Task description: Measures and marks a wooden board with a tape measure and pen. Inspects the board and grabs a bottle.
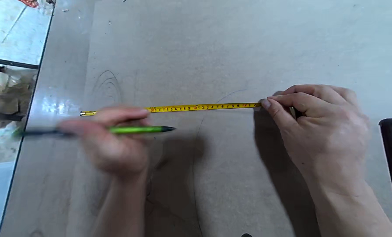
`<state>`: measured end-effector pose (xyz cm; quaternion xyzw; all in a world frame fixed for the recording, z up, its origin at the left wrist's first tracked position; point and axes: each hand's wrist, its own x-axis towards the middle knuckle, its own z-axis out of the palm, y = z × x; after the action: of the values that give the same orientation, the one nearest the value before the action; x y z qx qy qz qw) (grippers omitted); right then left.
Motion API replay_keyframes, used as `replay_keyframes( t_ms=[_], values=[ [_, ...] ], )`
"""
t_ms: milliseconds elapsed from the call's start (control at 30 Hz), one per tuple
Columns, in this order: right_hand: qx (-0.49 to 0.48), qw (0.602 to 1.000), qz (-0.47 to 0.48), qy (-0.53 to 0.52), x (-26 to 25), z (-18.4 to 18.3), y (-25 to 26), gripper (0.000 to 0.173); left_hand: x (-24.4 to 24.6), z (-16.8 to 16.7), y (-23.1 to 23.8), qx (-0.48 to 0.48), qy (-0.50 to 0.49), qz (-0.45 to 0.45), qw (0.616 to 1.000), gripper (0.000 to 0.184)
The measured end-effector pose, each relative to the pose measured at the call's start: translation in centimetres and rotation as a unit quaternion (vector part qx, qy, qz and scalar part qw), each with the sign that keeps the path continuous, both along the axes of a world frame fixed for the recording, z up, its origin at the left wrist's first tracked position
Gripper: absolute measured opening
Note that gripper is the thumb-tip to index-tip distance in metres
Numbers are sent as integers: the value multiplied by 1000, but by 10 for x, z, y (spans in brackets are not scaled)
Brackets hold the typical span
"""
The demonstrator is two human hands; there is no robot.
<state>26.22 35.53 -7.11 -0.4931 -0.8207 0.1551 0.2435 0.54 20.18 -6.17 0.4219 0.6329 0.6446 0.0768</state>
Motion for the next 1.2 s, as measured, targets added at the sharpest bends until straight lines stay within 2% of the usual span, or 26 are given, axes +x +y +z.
replay_keyframes(
  t_ms=[33, 100, 133, 233, 267, 467, 700, 1200],
  values=[
    [1, 1000, -1, 0, 0, -1, 0, 23, 11, -1, 19, -10, -79, -11, 997, 84],
    [3, 1000, -4, -1, 0, -1, 0, 22, 20, -9, 47, -34, -141, -66, 987, 78],
    [3, 1000, -5, -1, -1, -1, 1, 22, 19, -13, 54, -34, -140, -107, 984, 68],
    [1, 1000, -4, -3, 0, -1, 2, 23, 13, -19, 56, -40, -110, -213, 970, 20],
    [1, 1000, -4, -5, 0, -1, 2, 24, 13, -18, 53, -59, -101, -216, 969, 15],
    [-1, 1000, 0, -8, 0, -2, 2, 24, 14, -14, 44, -125, -38, -210, 969, 13],
    [2, 1000, 1, -8, 0, -2, 3, 24, 22, -11, 47, -198, 9, -158, 967, 6],
    [22, 1000, 0, 6, 0, -7, 3, 21, 23, -13, 49, -199, 65, -151, 966, 5]
  ],
)
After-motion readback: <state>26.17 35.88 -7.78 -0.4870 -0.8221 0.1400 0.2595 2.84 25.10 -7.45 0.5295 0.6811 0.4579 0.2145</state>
